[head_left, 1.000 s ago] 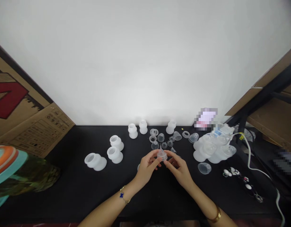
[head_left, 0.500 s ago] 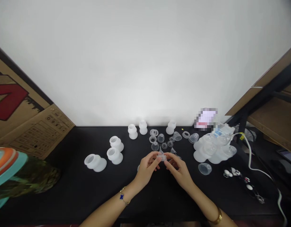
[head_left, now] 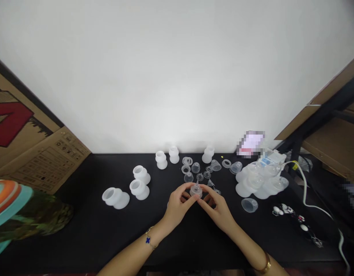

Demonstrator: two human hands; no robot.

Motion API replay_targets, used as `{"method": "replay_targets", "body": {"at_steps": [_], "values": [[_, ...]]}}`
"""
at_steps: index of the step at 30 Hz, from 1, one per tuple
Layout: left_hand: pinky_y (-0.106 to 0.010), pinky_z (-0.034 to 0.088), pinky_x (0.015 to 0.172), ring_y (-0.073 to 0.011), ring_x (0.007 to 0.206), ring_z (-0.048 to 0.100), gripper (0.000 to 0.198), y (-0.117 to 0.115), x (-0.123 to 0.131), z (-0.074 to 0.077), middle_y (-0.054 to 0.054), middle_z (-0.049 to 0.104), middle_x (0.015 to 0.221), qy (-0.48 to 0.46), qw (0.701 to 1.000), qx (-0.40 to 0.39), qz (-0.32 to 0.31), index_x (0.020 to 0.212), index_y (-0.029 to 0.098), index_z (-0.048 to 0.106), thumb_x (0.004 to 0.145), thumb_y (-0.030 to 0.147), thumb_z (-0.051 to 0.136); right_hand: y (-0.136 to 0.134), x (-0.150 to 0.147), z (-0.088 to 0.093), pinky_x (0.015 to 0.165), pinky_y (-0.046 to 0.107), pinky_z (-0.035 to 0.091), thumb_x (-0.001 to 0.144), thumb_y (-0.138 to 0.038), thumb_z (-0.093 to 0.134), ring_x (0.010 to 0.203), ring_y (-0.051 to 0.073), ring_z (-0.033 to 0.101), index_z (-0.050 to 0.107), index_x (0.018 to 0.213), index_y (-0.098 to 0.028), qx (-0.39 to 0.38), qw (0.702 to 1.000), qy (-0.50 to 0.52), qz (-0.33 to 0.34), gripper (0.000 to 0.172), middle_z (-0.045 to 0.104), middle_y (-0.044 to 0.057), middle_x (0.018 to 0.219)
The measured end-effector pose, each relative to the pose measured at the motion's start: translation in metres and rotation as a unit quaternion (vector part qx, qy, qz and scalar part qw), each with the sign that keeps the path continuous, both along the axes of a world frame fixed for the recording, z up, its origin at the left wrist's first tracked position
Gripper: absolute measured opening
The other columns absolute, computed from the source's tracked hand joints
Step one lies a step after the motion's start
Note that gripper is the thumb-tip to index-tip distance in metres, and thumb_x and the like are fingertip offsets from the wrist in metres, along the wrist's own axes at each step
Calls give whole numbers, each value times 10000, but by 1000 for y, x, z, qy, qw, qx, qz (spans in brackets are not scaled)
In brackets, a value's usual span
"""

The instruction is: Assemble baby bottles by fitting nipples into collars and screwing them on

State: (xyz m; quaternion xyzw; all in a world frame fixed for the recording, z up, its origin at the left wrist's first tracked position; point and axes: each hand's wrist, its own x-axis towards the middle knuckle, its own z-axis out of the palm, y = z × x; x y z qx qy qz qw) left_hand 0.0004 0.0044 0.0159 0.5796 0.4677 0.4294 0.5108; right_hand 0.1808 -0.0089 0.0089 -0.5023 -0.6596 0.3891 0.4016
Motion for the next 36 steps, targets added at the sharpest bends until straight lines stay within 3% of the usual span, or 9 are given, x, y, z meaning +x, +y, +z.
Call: {"method": "replay_targets", "body": {"at_steps": [19, 22, 26, 30, 33, 36], "values": [[-257, 516, 646, -176, 755, 657, 371, 1, -1, -4, -54, 741, 1046, -3, 1000, 5, 16, 1149, 216, 691, 846, 431, 704, 7, 8, 3, 542, 261, 528, 897, -395, 656, 697, 156, 644, 618, 1306, -266, 12, 1000, 6, -7, 431, 696, 78, 1217], [-246, 509, 622, -167, 730, 652, 393, 2, -1, -6, -64, 742, 1027, -10, 1000, -6, 25, 1150, 206, 688, 844, 452, 707, 14, 16, 8, 521, 266, 522, 896, -407, 638, 674, 157, 645, 628, 1269, -235, 7, 999, 13, -40, 411, 696, 94, 1204], [-225, 487, 571, -152, 695, 638, 403, 3, -1, -6, -73, 737, 1019, -8, 999, -8, 31, 1144, 200, 688, 845, 469, 704, 29, 27, 19, 499, 276, 504, 913, -422, 605, 654, 170, 638, 630, 1253, -217, 20, 994, -57, -87, 397, 719, 98, 1096], [-214, 473, 542, -137, 675, 621, 425, 4, -1, -5, -90, 720, 1088, -20, 999, -7, 33, 1167, 189, 681, 834, 451, 714, 52, 35, 29, 521, 299, 526, 927, -396, 582, 746, 191, 663, 617, 1265, -229, 87, 982, -135, -95, 379, 603, 125, 1339], [-205, 454, 521, -126, 666, 598, 471, 4, 0, -6, -98, 705, 1117, -24, 999, 1, 40, 1207, 185, 676, 813, 435, 737, 77, 37, 34, 673, 371, 578, 943, -363, 549, 856, 228, 675, 614, 1277, -218, 138, 960, -204, -135, 369, 533, 134, 1423], [-200, 445, 519, -131, 677, 598, 457, 5, -1, -9, -94, 712, 1070, -15, 999, 11, 37, 1199, 182, 690, 816, 426, 738, 102, 38, 35, 835, 450, 572, 959, -324, 505, 1113, 311, 637, 596, 1310, -204, 152, 935, -258, -189, 382, 476, 159, 1475]]}}
